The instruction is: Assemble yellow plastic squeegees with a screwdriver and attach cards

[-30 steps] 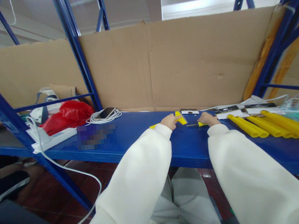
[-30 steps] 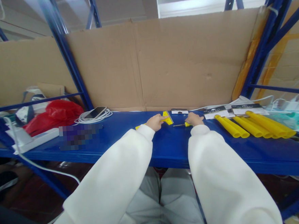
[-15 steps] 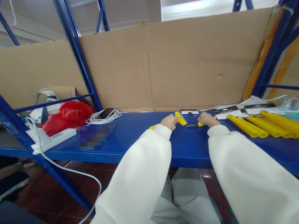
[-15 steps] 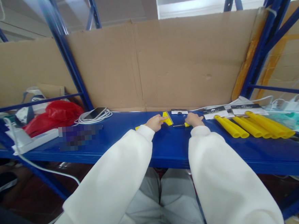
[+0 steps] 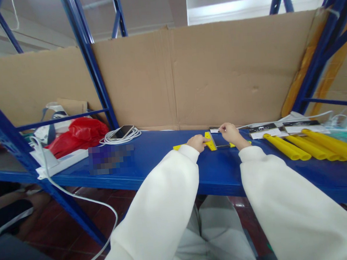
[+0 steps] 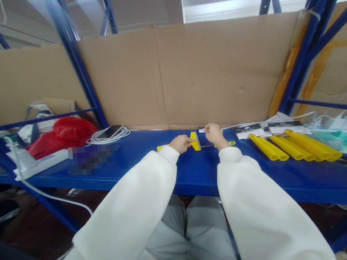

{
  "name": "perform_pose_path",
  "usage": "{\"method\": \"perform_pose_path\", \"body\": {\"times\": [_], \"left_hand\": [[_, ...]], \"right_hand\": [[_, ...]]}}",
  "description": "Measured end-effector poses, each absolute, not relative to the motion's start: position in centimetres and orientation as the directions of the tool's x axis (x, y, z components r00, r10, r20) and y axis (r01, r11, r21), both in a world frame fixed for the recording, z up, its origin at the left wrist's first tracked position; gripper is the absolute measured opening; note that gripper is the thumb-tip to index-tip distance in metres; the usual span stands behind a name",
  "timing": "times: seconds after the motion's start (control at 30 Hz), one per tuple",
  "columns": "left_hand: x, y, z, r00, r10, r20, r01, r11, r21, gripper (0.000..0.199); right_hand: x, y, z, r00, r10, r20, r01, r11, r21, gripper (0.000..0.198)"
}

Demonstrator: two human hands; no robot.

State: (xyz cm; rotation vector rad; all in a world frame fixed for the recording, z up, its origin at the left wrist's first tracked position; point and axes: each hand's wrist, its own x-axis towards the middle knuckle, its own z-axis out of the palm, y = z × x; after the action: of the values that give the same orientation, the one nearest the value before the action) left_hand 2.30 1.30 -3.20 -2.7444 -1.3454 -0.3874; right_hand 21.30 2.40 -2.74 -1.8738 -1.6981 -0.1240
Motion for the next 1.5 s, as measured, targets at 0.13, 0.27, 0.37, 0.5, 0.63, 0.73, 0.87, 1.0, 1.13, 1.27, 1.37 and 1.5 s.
{"method": "perform_pose_path", "body": {"times": [0.13, 0.27, 0.37, 0.5, 0.63, 0.73, 0.87, 1.0, 1.13, 1.27, 1.37, 1.5], "left_hand": [[2.3, 1.2, -3.1, 0.596, 0.761, 0.255, 0.777, -0.627, 0.053, 0.043], [2.4, 1.1, -3.1, 0.609, 0.744, 0.275, 0.763, -0.644, 0.050, 0.042], [2.4, 1.0, -3.0, 0.617, 0.737, 0.275, 0.758, -0.651, 0.046, 0.041], [2.5, 0.9, -2.9, 0.628, 0.730, 0.272, 0.750, -0.661, 0.042, 0.041], [2.5, 0.9, -2.9, 0.628, 0.723, 0.287, 0.747, -0.664, 0.038, 0.041], [2.5, 1.0, -3.0, 0.632, 0.717, 0.294, 0.742, -0.669, 0.035, 0.041], [2.6, 0.9, -2.9, 0.636, 0.706, 0.312, 0.736, -0.676, 0.030, 0.041], [2.6, 1.0, -2.9, 0.651, 0.693, 0.309, 0.727, -0.687, 0.007, 0.041], [2.7, 1.1, -3.0, 0.686, 0.659, 0.308, 0.703, -0.709, -0.050, 0.043], [2.9, 0.9, -2.9, 0.705, 0.648, 0.289, 0.695, -0.712, -0.100, 0.045], [3.1, 0.4, -2.8, 0.716, 0.642, 0.275, 0.688, -0.715, -0.121, 0.045], [3.1, 0.1, -2.7, 0.722, 0.637, 0.270, 0.683, -0.719, -0.128, 0.044]], "right_hand": [[20.8, 2.9, -3.1, 0.081, 0.877, 0.474, 0.897, 0.143, -0.418, 0.024], [20.3, 3.1, -3.5, 0.012, 0.883, 0.469, 0.834, 0.249, -0.492, 0.021], [20.0, 2.9, -3.7, 0.018, 0.881, 0.472, 0.824, 0.254, -0.506, 0.019], [20.0, 2.8, -3.8, 0.000, 0.876, 0.482, 0.814, 0.280, -0.509, 0.018], [20.4, 3.5, -4.4, -0.017, 0.847, 0.531, 0.783, 0.341, -0.520, 0.016], [20.9, 4.2, -4.9, -0.040, 0.814, 0.580, 0.752, 0.406, -0.519, 0.015], [21.3, 4.8, -5.2, -0.056, 0.797, 0.602, 0.725, 0.447, -0.524, 0.013], [21.4, 4.9, -5.3, -0.029, 0.803, 0.596, 0.698, 0.443, -0.562, 0.013], [21.3, 4.9, -5.2, -0.016, 0.813, 0.582, 0.648, 0.452, -0.614, 0.013], [21.3, 5.0, -5.2, 0.012, 0.827, 0.562, 0.611, 0.439, -0.659, 0.014], [21.2, 5.0, -5.1, 0.035, 0.835, 0.549, 0.589, 0.427, -0.686, 0.014], [21.1, 4.7, -5.0, 0.071, 0.845, 0.530, 0.555, 0.408, -0.725, 0.014]]}}
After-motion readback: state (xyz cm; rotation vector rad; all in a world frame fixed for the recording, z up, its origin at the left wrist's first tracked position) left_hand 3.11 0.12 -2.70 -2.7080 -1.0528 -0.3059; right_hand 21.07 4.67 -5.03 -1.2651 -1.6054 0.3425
